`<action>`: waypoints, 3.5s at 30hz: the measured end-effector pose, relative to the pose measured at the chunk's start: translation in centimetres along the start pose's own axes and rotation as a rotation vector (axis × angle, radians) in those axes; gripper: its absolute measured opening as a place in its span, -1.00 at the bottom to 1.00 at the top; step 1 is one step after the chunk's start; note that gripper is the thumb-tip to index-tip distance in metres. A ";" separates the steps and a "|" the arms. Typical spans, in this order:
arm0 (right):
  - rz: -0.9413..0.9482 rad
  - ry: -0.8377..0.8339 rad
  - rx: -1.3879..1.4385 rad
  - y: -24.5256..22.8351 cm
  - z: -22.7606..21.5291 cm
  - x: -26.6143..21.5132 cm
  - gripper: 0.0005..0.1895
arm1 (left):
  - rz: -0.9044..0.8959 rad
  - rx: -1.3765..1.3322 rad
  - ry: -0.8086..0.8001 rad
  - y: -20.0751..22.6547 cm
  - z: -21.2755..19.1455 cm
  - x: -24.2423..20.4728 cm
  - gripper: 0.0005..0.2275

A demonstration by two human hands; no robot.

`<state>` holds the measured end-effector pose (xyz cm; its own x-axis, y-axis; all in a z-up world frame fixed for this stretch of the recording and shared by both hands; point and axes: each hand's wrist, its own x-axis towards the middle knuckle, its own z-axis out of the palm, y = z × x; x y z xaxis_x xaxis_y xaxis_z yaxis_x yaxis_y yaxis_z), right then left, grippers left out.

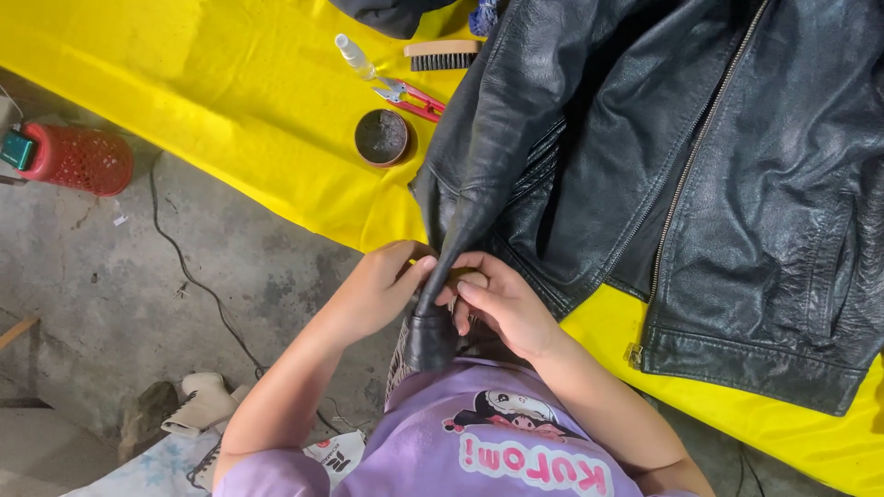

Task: The person cleans a black leather jacket laid on a yellow-covered table. They use a small brush to apply a dark substance from a tin, then a wooden brush to spread it, and a spray bottle to apply liquid. The person repeatedly rubs the treated area with a cloth and continues brushing and wiping the jacket surface.

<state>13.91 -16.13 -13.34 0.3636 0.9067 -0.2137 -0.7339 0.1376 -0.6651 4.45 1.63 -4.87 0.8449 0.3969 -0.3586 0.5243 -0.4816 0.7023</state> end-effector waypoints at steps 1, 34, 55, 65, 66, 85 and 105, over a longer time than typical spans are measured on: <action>-0.031 -0.040 0.060 0.6 -0.6 0.4 -0.66 | -0.051 -0.273 -0.103 1.0 -0.8 -0.3 -0.72; 0.190 0.313 -1.017 -3.0 -4.2 -1.5 -0.82 | -0.057 0.029 0.007 -0.8 -2.4 1.8 -0.64; -0.326 0.280 -0.928 -6.1 -0.4 -1.6 -0.82 | -0.229 -0.832 0.063 -10.4 -2.8 3.5 -0.63; -0.579 0.302 -1.299 -5.6 0.1 -0.9 -0.78 | 0.392 0.042 0.455 3.0 -5.0 4.1 -0.68; -0.632 0.301 -1.554 -5.5 0.0 -0.8 -0.70 | 0.508 0.147 0.446 3.4 -3.5 6.1 -0.62; -0.351 0.423 -2.149 -3.0 -1.6 -1.2 -0.32 | 0.459 1.007 0.403 4.8 6.1 23.9 -0.21; -0.348 0.325 -2.273 -4.4 -3.5 -4.0 -0.22 | 0.524 0.914 0.267 5.1 3.0 24.3 -0.25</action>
<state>17.70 -21.73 -12.04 0.5043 0.8535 0.1311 0.8635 -0.4980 -0.0793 27.96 6.50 -11.89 0.9942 0.0768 0.0748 0.0795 -0.9963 -0.0338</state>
